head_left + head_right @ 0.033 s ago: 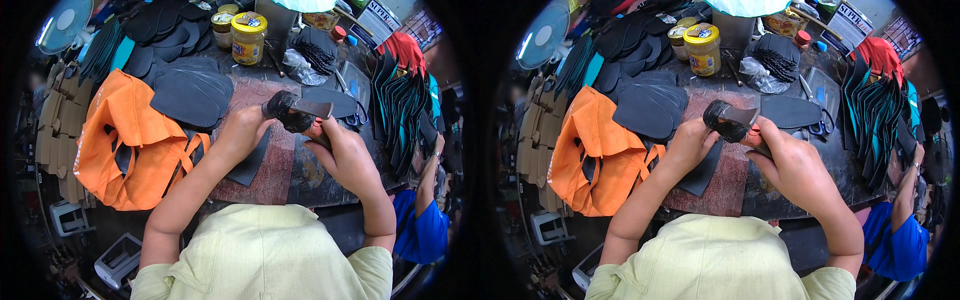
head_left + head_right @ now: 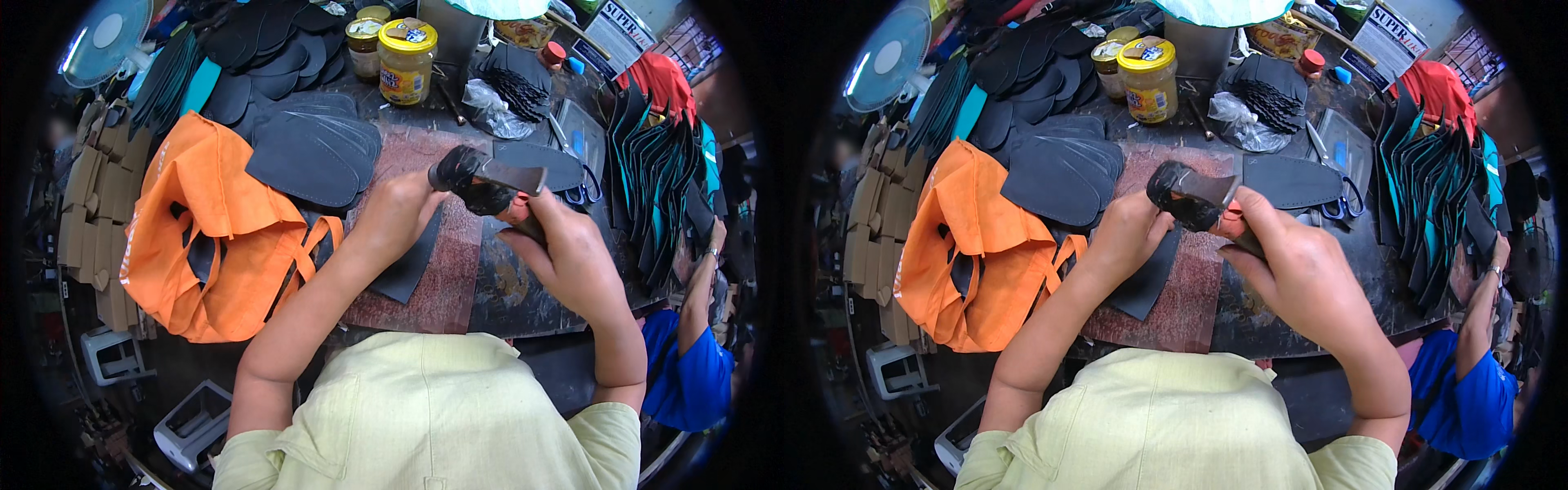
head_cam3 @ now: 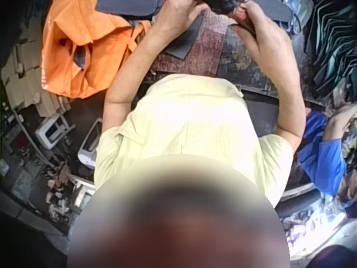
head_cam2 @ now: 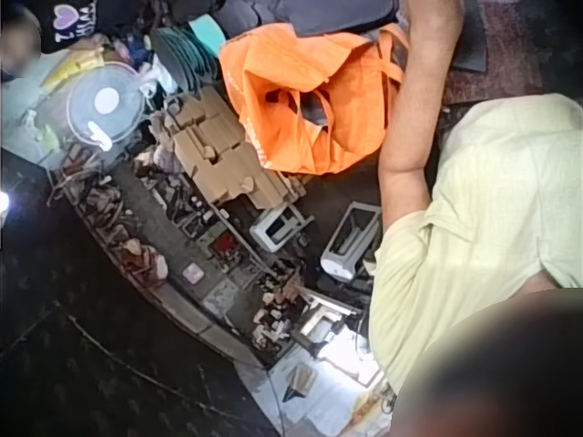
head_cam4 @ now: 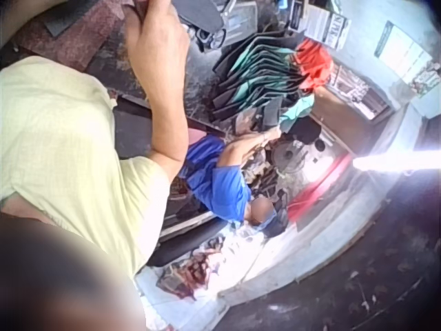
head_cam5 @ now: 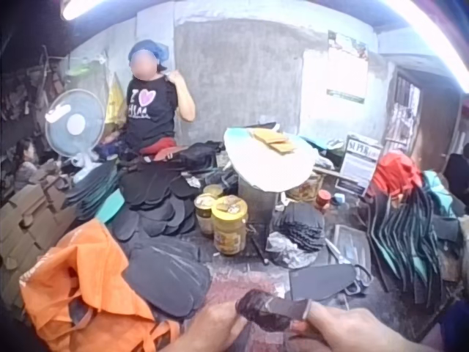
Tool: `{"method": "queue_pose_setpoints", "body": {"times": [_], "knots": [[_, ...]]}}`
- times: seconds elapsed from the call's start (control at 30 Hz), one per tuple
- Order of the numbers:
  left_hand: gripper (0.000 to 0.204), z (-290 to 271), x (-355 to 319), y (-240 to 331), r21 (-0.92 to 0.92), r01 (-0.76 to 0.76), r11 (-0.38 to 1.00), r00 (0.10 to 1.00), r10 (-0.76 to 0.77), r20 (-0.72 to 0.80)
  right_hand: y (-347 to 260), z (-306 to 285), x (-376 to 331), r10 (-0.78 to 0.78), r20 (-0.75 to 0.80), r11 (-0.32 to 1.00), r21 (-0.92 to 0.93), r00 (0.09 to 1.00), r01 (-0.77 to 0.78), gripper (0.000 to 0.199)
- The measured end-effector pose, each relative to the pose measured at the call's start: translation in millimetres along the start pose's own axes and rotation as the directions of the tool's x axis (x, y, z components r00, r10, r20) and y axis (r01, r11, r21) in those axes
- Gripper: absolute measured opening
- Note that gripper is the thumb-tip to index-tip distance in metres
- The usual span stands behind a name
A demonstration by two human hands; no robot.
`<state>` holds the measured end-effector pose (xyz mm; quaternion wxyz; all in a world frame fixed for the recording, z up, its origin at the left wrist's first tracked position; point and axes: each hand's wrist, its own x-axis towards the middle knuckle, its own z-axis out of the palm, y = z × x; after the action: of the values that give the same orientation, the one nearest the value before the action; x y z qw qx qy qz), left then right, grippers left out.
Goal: The person uses a hammer and a metal punch to drive fasteners through the edges of a black insole onto a sole. They repeatedly reposition the punch and strike it with the hammer, then place the finished insole aside and pick up another to continue the process.
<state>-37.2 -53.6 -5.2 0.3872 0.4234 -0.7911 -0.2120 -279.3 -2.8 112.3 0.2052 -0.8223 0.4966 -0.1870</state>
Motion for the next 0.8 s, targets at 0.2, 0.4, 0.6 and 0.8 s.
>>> {"method": "queue_pose_setpoints", "body": {"times": [0.2, 0.4, 0.6, 0.8], "knots": [[0.021, -3.4, 3.6, -2.8, 0.053, 0.09, 0.995, 0.988, -0.096, 0.124, -9.2, 3.9, -5.2, 0.026, -0.374, 0.908, 0.396, 0.927, 0.134, 0.039], [0.019, -1.7, -1.1, 1.1, 0.086, -0.055, 0.995, 0.997, 0.05, 0.059, 0.4, 12.5, -0.2, -0.038, -0.059, 0.999, 0.015, 0.998, 0.039, 0.042], [0.015, 0.6, -5.2, -2.9, 0.009, 0.111, 0.994, 0.993, -0.111, 0.025, -7.2, -0.4, -3.1, 0.036, -0.062, 0.997, 0.069, 0.997, -0.032, 0.042], [0.019, -1.1, -3.6, -11.1, -0.042, 0.108, 0.993, 0.99, -0.104, 0.091, -12.6, -16.7, -11.7, -0.004, -0.179, 0.99, 0.14, 0.984, 0.03, 0.045]]}}
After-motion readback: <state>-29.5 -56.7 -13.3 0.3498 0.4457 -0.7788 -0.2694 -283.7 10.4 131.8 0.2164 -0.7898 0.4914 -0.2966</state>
